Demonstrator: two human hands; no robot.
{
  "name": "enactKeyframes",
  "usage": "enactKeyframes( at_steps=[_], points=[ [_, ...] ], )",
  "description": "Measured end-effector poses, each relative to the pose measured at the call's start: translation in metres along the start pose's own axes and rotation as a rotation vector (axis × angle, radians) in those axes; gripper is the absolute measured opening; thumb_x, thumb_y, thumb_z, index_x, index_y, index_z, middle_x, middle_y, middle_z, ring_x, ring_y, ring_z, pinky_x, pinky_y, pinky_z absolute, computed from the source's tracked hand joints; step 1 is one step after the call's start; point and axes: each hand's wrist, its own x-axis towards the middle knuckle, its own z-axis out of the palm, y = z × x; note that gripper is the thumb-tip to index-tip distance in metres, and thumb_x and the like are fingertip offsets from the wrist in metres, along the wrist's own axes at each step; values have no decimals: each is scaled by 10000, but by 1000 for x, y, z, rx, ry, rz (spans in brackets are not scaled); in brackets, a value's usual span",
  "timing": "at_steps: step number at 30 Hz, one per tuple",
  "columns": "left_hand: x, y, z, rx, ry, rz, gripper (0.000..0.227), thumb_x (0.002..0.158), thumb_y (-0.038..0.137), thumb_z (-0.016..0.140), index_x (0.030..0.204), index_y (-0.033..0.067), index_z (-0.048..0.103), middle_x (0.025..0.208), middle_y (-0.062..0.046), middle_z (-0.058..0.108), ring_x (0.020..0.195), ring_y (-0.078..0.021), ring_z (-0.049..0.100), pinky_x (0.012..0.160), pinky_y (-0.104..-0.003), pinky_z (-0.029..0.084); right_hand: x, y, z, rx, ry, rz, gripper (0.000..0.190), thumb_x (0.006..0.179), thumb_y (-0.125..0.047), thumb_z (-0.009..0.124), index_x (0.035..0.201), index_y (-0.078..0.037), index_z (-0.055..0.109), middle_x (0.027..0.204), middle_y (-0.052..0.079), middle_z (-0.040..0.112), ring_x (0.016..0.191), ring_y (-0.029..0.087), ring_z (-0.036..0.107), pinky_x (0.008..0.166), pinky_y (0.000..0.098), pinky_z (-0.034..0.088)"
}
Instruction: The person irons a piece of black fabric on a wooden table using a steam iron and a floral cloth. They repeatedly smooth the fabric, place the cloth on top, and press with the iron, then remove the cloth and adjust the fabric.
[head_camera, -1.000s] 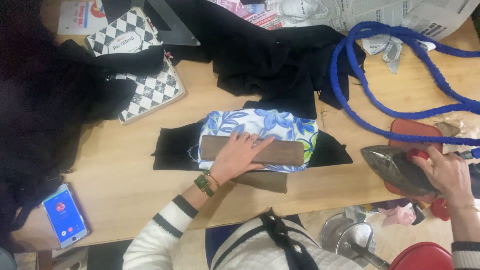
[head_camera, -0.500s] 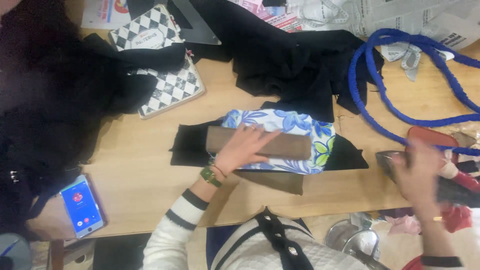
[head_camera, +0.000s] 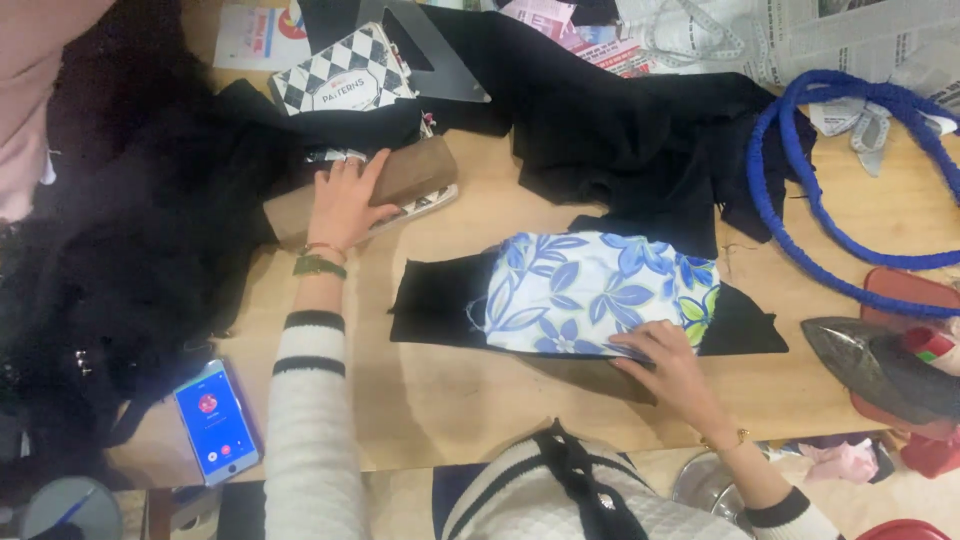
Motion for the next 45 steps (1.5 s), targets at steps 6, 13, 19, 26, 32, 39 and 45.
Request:
enactKeyframes(
  at_steps=[6,13,19,26,32,39,45],
  points=[
    [12,-3,15,-86,-11,-48,908,852,521,763,1611,257,341,1257,-211,608,1209,-374,588,1002,-568,414,17,-10,-6,71,-36,6,96,853,-263,777,936,-232,816,777,-32,696,789,170,658,773,314,501],
    [-14,71,-2,-259,98,-163,833,881,348,818,1579,150,409,1519,-290,412,1461,-434,315,1150,-707,80,47,1,-28,246,-31,88,36,854,-175,765,872,-156,790,846,25,770,837,235,700,829,367,527],
    [-81,186,-11,-754,76,-72,471,1037,356,603,1462,162,540,1442,-180,544,1443,-370,418,1171,-705,171,150,3,-91,122,253,50,189,1065,-233,748,955,-85,704,868,99,648,845,280,618,836,406,477],
    [-138,263,-27,-372,64,-53,624,962,454,618,1497,161,489,1628,-131,359,1534,-333,268,1181,-696,163,192,-43,-106,346,390,-231,397,1155,-129,559,1508,-47,398,1593,229,375,1425,420,489,1215,509,427],
    [-163,280,-8,-369,82,-90,719,974,627,493,1545,199,400,1651,-118,313,1513,-297,292,1137,-762,136,138,24,-41,-117,8,130,288,1082,-310,615,1270,-121,724,1089,167,723,1068,385,689,940,510,513],
    [-166,287,-3,-375,77,-163,801,926,672,555,1537,174,412,1595,-163,373,1507,-358,291,1162,-754,69,107,84,-22,-175,70,154,183,1055,-348,681,1076,-178,747,1014,15,646,1080,244,645,971,392,466],
    [-142,333,-31,-416,-45,-47,805,939,629,540,1525,92,417,1613,-242,325,1502,-405,290,1161,-736,94,77,152,-63,-554,52,110,176,1065,-401,673,1086,-240,741,1066,-18,694,1101,209,667,951,344,509]
  ],
)
